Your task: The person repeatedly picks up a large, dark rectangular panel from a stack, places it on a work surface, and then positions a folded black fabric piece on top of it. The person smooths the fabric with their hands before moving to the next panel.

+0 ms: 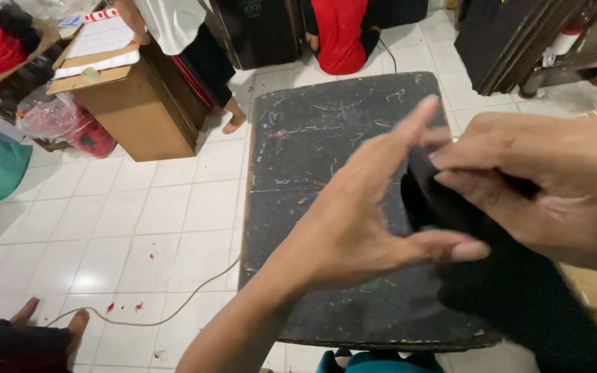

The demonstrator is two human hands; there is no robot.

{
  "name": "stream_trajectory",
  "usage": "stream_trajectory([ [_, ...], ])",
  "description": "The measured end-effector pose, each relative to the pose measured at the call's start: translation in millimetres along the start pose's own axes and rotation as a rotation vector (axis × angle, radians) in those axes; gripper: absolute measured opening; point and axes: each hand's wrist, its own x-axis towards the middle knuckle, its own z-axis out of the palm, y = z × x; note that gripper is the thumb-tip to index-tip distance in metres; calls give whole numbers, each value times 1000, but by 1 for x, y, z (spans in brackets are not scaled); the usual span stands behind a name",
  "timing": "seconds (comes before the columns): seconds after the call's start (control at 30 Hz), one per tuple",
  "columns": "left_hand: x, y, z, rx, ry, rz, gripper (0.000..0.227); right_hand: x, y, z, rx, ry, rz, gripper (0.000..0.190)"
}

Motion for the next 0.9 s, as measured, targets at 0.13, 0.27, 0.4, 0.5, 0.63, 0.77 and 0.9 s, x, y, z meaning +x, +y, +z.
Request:
stream_trajectory([
  [0.13,-3,4,-24,-110,-55,-80,29,5,-18,29,87,131,248,46],
  [0.27,-26,-6,-73,-184,-46,79,14,-33,9,61,630,74,362,48],
  [0.4,-38,-19,-123,-13,168,189,17,-66,56,72,95,-313,613,19],
  [0.5,-46,-44,-148,65,338,185,10,-77,112,73,-103,-530,722,25],
  [0.63,-47,-104,-174,102,384,14,10,-91,173,54,-43,-198,464,8],
  [0.77,-35,-191,-177,92,301,-130,17,-60,206,58,-111,-23,531,32],
  [0.9,-5,-257,-160,422,315,-404,31,-3,229,74,-290,-18,549,25],
])
